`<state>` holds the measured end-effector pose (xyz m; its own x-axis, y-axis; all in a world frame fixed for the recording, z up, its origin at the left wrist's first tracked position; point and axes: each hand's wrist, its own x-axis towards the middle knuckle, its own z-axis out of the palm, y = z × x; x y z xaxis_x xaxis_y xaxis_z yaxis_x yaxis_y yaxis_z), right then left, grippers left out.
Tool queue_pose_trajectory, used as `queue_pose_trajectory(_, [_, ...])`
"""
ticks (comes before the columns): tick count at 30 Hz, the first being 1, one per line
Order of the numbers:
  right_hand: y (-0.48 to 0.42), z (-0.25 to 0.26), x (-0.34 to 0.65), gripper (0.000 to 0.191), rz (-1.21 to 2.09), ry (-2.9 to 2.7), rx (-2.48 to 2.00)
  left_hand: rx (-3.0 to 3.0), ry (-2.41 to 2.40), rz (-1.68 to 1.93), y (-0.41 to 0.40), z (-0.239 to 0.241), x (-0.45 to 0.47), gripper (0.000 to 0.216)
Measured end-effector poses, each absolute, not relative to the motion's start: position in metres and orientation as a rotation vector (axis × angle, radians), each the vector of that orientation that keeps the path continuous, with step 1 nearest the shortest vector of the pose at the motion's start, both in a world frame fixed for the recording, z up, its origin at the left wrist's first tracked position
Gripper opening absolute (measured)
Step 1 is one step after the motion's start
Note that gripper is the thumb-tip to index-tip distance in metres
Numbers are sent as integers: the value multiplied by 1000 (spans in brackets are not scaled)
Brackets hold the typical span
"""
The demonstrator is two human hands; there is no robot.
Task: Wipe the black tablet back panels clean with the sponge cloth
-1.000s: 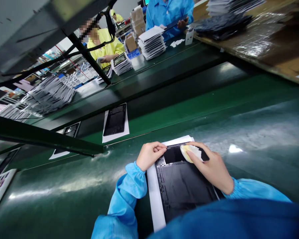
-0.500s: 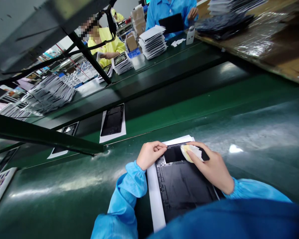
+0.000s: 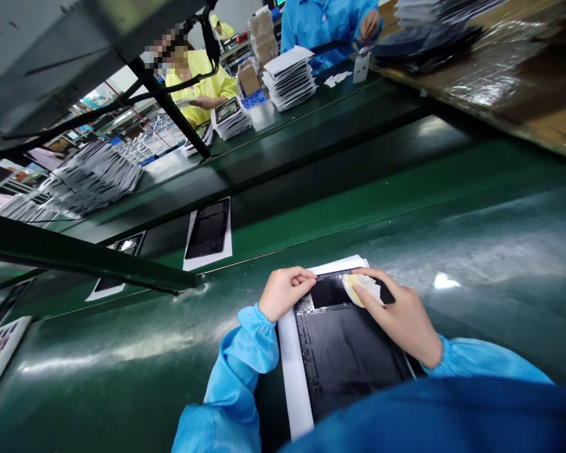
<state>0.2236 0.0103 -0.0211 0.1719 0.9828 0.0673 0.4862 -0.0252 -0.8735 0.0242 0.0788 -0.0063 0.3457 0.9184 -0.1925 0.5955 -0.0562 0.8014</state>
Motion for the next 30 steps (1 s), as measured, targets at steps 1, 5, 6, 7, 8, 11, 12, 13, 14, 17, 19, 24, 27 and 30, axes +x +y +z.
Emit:
queue_pose_trajectory(1, [10,-21,224,28,772,-1428,-1633,1757,1350,476,79,-7,24,17])
queue_pose_trajectory(5, [10,-21,224,27,779,-1437,-1627,1767,1351,469,79,-8,24,18])
queue_pose_trajectory(6, [10,-21,225,26,775,-1444,-1626,1769,1353,466,79,-8,24,19])
queue_pose_trajectory(7, [10,-21,225,26,766,-1456,-1625,1771,1354,462,79,-8,24,19])
queue_pose_trajectory(8, [10,-22,225,25,753,-1473,-1624,1775,1356,462,79,-8,24,19])
queue_pose_trajectory(11, [9,-24,224,24,693,-1536,-1622,1798,1366,458,78,-8,24,17])
queue_pose_trajectory(12, [9,-25,224,24,677,-1553,-1622,1810,1372,452,78,-7,24,17])
queue_pose_trajectory(13, [9,-26,224,24,664,-1568,-1621,1826,1380,442,78,-7,24,16])
queue_pose_trajectory(14, [8,-27,224,24,654,-1579,-1619,1847,1386,430,77,-6,24,16])
queue_pose_trajectory(17, [8,-28,224,24,614,-1593,-1606,1943,1404,365,76,-3,24,17])
queue_pose_trajectory(19, [8,-29,224,23,592,-1591,-1600,2019,1415,311,75,-1,24,18])
queue_pose_trajectory(24, [7,-31,224,22,581,-1607,-1606,2097,1455,243,72,1,26,16])
queue_pose_trajectory(27, [7,-32,224,23,566,-1622,-1611,2112,1466,238,71,0,26,16])
queue_pose_trajectory(30, [7,-33,224,23,559,-1630,-1611,2120,1473,224,71,1,26,16])
